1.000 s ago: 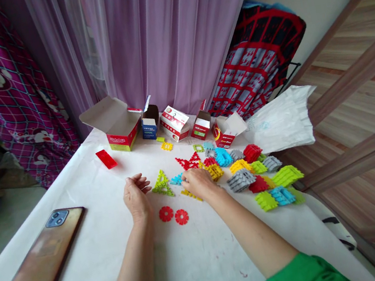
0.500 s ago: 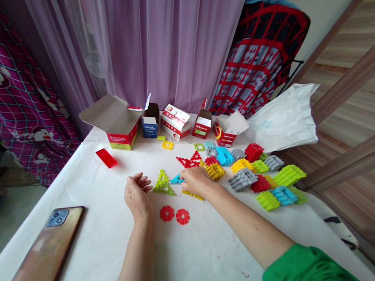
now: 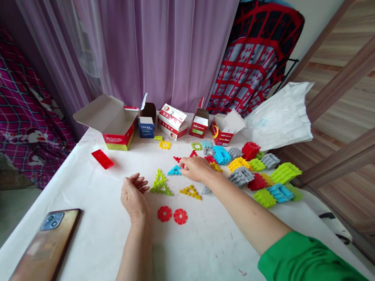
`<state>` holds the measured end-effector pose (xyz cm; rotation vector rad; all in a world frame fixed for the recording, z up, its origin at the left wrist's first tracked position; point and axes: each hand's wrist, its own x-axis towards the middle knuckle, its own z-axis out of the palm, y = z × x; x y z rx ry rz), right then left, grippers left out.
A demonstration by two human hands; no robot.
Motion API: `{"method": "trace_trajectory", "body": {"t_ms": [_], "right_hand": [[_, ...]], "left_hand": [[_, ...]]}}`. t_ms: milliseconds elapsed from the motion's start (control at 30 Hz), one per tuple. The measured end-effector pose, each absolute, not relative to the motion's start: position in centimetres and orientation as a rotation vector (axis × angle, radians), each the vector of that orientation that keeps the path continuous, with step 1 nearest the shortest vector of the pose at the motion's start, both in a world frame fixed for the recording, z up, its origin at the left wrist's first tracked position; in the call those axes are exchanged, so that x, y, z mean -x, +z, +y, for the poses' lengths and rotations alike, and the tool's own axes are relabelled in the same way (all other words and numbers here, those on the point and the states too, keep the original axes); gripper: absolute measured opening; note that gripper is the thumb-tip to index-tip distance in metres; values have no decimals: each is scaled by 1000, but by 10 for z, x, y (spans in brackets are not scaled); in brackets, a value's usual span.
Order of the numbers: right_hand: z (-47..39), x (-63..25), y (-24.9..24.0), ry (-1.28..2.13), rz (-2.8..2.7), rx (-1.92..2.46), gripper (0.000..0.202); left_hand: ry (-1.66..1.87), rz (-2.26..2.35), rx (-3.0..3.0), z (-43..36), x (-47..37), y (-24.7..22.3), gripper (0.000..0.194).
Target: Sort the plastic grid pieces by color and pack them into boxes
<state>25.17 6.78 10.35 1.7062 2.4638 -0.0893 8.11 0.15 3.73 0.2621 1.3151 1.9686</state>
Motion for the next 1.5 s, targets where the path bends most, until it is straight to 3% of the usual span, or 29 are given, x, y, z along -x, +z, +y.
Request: {"method": "trace_trajectory", "body": {"t_ms": [400,900,1033,1233,1500], "right_hand": [[-14,-260,87,4,2420,-1539,26],[-10,-268,85,-38,2546,-1504,24],[7,-267,98,-65,2551,-1509,26],[77,-280,127,94,2216,-1868,32],[125,-275,104,-12,2014,-1868,40]], "left_hand": [[1961,1333,-288,1,-82,37,39],[1950,1366,-327,0,-82,39,40],[1951,1367,-328,1,-82,38,40],[1950,1358,-326,0,-82,38,40],[1951,1345,-296,1,-80,37,41]]}}
